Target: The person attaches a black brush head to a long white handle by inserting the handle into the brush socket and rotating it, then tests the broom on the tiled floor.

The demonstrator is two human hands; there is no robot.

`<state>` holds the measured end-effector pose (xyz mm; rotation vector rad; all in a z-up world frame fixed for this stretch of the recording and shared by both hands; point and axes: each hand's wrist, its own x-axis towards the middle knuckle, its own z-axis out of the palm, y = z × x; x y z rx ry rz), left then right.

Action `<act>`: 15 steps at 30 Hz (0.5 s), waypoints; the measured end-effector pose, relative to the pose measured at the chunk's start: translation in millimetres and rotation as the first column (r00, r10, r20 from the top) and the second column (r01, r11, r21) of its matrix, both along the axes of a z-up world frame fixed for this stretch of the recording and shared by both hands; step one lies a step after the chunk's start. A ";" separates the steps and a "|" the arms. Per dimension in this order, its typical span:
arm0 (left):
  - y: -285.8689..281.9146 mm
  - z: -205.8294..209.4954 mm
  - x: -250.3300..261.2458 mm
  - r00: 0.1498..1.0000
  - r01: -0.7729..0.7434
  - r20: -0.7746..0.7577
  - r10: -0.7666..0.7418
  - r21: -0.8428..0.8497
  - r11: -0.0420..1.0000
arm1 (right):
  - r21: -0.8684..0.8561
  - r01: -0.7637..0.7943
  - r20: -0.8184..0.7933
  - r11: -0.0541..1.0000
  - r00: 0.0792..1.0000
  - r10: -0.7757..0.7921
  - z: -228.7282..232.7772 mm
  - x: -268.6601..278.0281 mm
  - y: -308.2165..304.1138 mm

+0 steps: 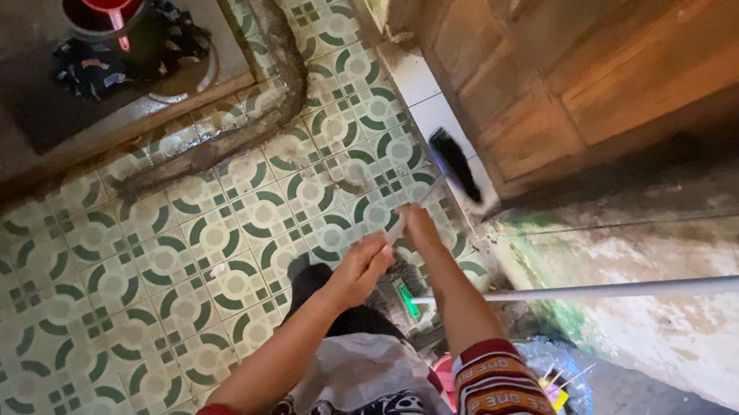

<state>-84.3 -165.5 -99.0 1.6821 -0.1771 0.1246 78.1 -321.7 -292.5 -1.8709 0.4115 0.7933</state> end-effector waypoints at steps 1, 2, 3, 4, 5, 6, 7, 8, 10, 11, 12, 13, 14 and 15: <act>-1.6 -0.3 0.9 0.996 -0.054 0.070 0.050 0.053 0.997 | 0.125 0.037 0.015 0.991 0.999 -0.039 -2.0 -4.9 5.5; -3.0 1.8 -0.3 0.986 -0.111 0.139 0.097 0.104 0.988 | 0.249 0.071 0.020 0.966 0.997 -0.078 -5.9 -10.6 15.7; -4.2 6.3 -0.3 0.968 -0.171 0.210 0.138 0.150 0.974 | 0.369 0.102 0.020 0.924 0.993 -0.118 -8.9 -13.5 21.9; -2.2 13.5 -2.2 0.970 -0.212 0.139 0.197 0.102 0.972 | 0.388 0.107 0.039 0.915 0.990 -0.133 -11.9 -18.8 27.0; 6.6 22.9 -2.7 0.965 -0.256 0.065 0.252 0.058 0.965 | 0.407 0.112 0.058 0.907 0.987 -0.148 -15.3 -21.8 38.9; 17.4 33.8 4.9 0.953 -0.302 0.004 0.302 0.019 0.953 | 0.432 0.111 0.090 0.895 0.982 -0.166 -16.3 -11.6 51.7; 24.1 45.6 10.4 0.955 -0.290 0.065 0.290 -0.019 0.957 | 0.275 -0.154 0.402 0.949 0.915 0.033 -15.6 -1.3 56.3; 26.8 57.5 9.4 0.953 -0.274 0.117 0.280 -0.058 0.960 | 0.037 -0.358 0.631 0.933 0.732 0.256 -14.7 1.1 54.9; 23.8 75.7 3.3 0.948 -0.252 0.179 0.265 -0.091 0.963 | -0.232 -0.472 0.805 0.850 0.398 0.441 -15.4 -4.0 56.5; 20.7 82.4 -2.6 0.947 -0.248 0.190 0.260 -0.085 0.965 | -0.222 -0.471 0.851 0.854 0.334 0.406 -15.9 -8.1 58.6; 20.7 88.6 1.3 0.941 -0.249 0.217 0.260 -0.078 0.965 | -0.216 -0.473 0.896 0.854 0.250 0.366 -12.0 1.7 63.3; 21.6 92.5 6.8 0.939 -0.214 0.263 0.222 -0.056 0.975 | -0.118 -0.501 0.895 0.857 0.320 0.310 -7.2 9.4 65.7; 21.9 93.0 3.2 0.939 -0.183 0.290 0.184 -0.029 0.983 | -0.009 -0.524 0.877 0.852 0.404 0.258 -5.2 1.4 66.0; 22.0 89.8 0.1 0.937 -0.153 0.317 0.145 -0.002 0.988 | 0.100 -0.534 0.847 0.839 0.488 0.210 -3.0 -4.6 65.3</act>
